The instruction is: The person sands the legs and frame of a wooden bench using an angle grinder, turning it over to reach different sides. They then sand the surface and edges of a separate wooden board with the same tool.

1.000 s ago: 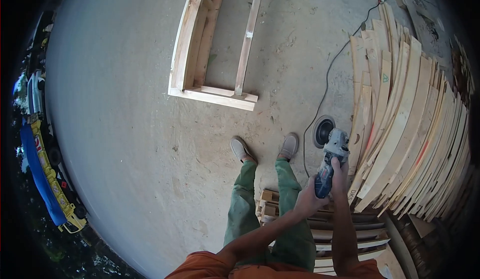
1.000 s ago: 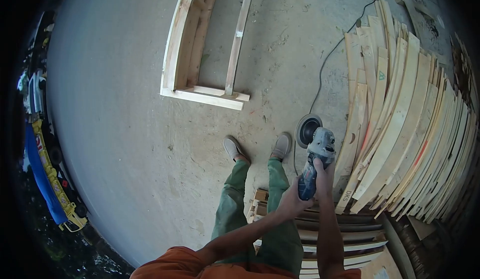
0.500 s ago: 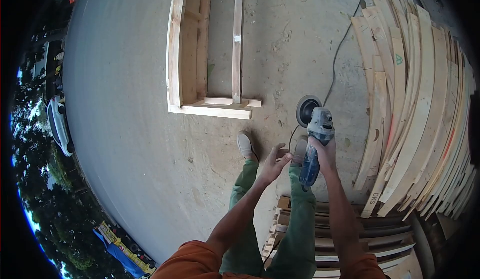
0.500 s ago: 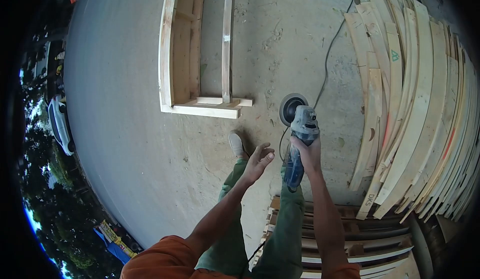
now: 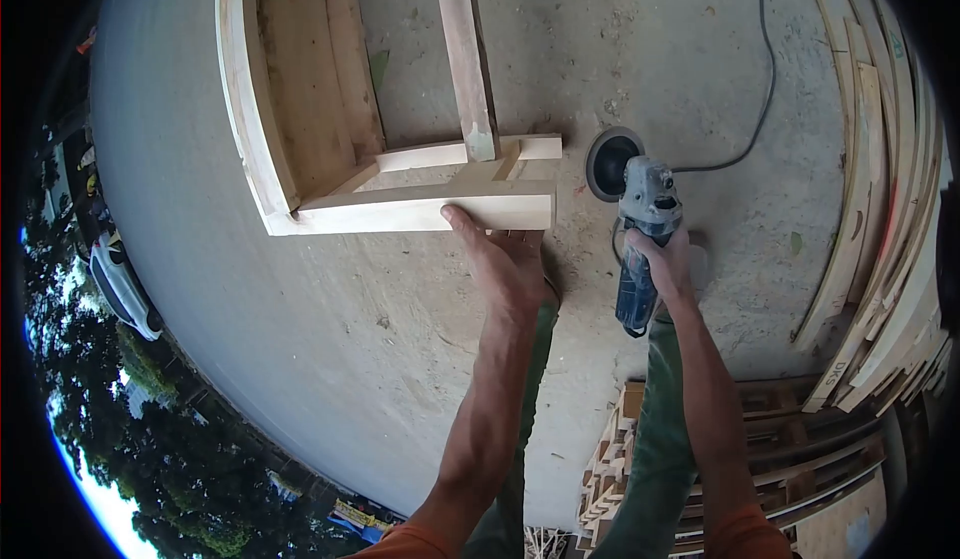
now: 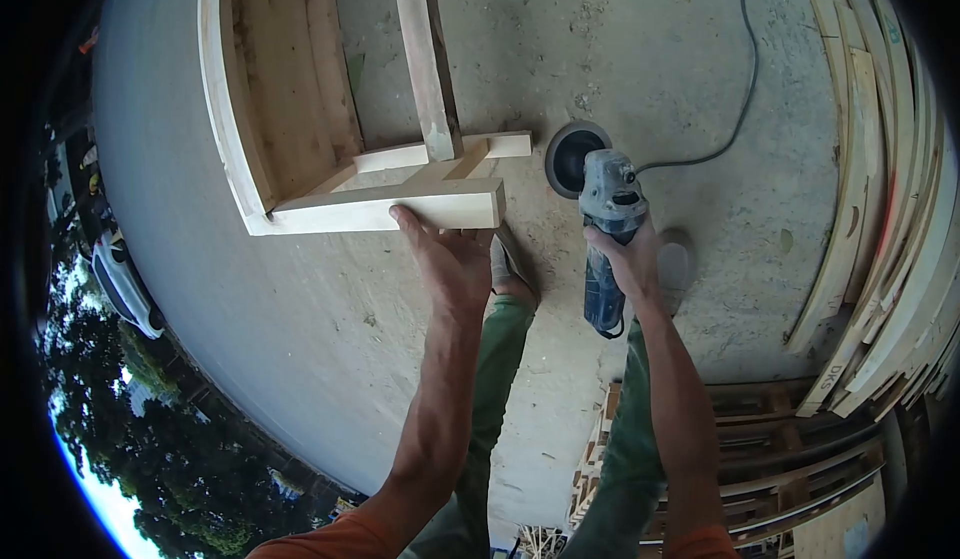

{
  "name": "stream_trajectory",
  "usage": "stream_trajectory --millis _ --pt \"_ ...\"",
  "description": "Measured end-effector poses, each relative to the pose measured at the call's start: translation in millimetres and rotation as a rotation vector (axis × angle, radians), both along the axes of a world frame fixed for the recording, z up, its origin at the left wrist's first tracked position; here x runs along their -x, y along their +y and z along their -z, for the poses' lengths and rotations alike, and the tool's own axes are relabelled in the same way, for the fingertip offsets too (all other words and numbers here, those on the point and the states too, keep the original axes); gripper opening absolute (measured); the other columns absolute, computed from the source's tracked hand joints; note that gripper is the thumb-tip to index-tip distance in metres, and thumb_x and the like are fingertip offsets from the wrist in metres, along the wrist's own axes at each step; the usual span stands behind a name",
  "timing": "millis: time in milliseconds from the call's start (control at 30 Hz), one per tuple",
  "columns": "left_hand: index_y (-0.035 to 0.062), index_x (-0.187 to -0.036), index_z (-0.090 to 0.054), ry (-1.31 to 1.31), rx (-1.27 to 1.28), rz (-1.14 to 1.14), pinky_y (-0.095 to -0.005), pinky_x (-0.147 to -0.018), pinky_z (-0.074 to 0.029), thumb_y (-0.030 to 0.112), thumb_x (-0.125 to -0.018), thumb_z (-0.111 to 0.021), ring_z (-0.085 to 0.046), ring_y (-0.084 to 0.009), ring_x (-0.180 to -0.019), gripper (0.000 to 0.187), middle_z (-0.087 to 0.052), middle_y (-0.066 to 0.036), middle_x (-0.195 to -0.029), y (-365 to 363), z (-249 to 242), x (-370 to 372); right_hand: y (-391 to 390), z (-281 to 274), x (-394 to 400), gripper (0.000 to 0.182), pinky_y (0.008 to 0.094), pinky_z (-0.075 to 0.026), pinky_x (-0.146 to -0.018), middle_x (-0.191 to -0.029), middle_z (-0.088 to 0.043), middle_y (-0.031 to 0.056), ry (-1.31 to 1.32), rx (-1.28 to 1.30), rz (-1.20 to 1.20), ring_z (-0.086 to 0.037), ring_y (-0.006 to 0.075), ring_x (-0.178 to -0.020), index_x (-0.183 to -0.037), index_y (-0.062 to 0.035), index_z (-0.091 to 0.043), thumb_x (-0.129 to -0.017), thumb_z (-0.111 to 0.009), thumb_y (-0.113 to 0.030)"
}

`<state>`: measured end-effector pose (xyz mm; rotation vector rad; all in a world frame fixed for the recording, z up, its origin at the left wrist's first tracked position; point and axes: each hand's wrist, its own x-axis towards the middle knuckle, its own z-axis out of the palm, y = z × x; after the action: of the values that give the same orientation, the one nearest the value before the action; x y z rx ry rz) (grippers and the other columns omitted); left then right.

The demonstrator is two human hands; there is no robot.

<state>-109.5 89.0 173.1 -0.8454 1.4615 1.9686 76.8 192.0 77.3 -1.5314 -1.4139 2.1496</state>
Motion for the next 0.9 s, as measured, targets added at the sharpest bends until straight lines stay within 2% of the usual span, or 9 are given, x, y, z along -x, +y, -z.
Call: stream_trajectory --millis 167,233,267,333,467,767,800,867,900 --pt "0.0085 -0.155 -0.033 0.018 0.129 0.130 -0.0427 -0.106 -0.049 0.065 -0.103 -0.045 -0.052 -0.0246 -0.132 0.078 -0.048 -0.012 -0.146 -11 -40 23 -26 26 17 0.040 0.0274 -0.052 -0.065 -0.099 -0.066 0.0036 0.021 -0.014 0.059 -0.062 0.0109 -0.077 -0.122 -0.0032 -0.061 -0.085 -0.075 -0.009" --pt "0.0074 -0.153 -0.035 0.002 0.115 0.135 -0.0400 -0.104 -0.052 0.060 -0.105 -0.047 -0.054 -0.0214 -0.128 0.072 -0.050 -0.011 -0.142 -20 -51 33 -28 24 23 0.052 0.0326 -0.054 -0.087 -0.111 -0.067 0.0087 0.011 0.110 0.075 -0.065 0.0168 -0.096 -0.128 0.0002 -0.055 -0.081 -0.079 -0.005" --pt "0.0074 -0.153 -0.035 -0.001 0.114 0.132 -0.0400 -0.104 -0.052 0.060 -0.105 -0.047 -0.054 -0.0214 -0.128 0.072 -0.050 -0.011 -0.142 -23 -53 37 -29 22 28 0.052 0.0326 -0.054 -0.087 -0.111 -0.067 0.0087 0.008 0.108 0.072 -0.065 0.0168 -0.096 -0.128 0.0002 -0.055 -0.081 -0.079 -0.005" --pt "0.0057 -0.151 -0.036 -0.014 0.049 0.145 -0.0391 -0.102 -0.053 0.058 -0.104 -0.050 -0.055 -0.0205 -0.127 0.072 -0.052 -0.011 -0.139 -27 -58 40 -31 19 35 0.044 0.0294 -0.053 -0.071 -0.106 -0.066 0.0047 0.106 0.034 0.026 -0.063 0.0124 -0.080 -0.125 -0.0022 -0.059 -0.085 -0.076 -0.010" --pt "0.0047 -0.150 -0.038 -0.026 0.060 0.102 -0.0379 -0.102 -0.053 0.057 -0.104 -0.052 -0.056 -0.0196 -0.126 0.071 -0.054 -0.010 -0.137 -29 -62 43 -29 26 40 0.047 0.0308 -0.054 -0.077 -0.110 -0.065 0.0050 0.004 0.107 -0.118 -0.064 0.0139 -0.087 -0.127 -0.0018 -0.058 -0.085 -0.076 -0.011" --pt "0.0049 -0.150 -0.039 -0.069 0.108 0.000 -0.0374 -0.103 -0.052 0.056 -0.103 -0.055 -0.057 -0.0201 -0.125 0.072 -0.054 -0.011 -0.138 -27 -76 45 -30 41 0 0.057 0.0330 -0.056 -0.086 -0.114 -0.067 0.0076 0.021 0.060 0.049 -0.067 0.0163 -0.094 -0.130 -0.0013 -0.054 -0.078 -0.077 -0.002" --pt "0.0049 -0.150 -0.039 -0.079 0.119 0.001 -0.0376 -0.103 -0.052 0.056 -0.102 -0.056 -0.056 -0.0202 -0.126 0.072 -0.054 -0.011 -0.138 -27 -77 45 -34 35 -2 0.057 0.0330 -0.056 -0.086 -0.114 -0.067 0.0076 0.007 0.070 0.051 -0.067 0.0163 -0.094 -0.130 -0.0013 -0.054 -0.078 -0.077 -0.002" --pt "0.0048 -0.150 -0.039 -0.069 0.105 0.005 -0.0378 -0.104 -0.052 0.056 -0.102 -0.056 -0.056 -0.0203 -0.126 0.072 -0.054 -0.011 -0.138 -23 -75 48 -32 24 20 0.053 0.0291 -0.053 -0.069 -0.105 -0.067 0.0048 0.039 0.005 -0.010 -0.064 0.0130 -0.080 -0.129 -0.0028 -0.056 -0.082 -0.078 -0.015" --pt "0.0044 -0.150 -0.038 -0.070 0.105 0.003 -0.0379 -0.104 -0.052 0.056 -0.102 -0.056 -0.056 -0.0204 -0.127 0.072 -0.054 -0.011 -0.138 -23 -74 48 -30 17 33 0.053 0.0297 -0.053 -0.075 -0.107 -0.067 0.0050 0.057 0.050 -0.022 -0.064 0.0132 -0.085 -0.129 -0.0027 -0.057 -0.081 -0.079 -0.012"
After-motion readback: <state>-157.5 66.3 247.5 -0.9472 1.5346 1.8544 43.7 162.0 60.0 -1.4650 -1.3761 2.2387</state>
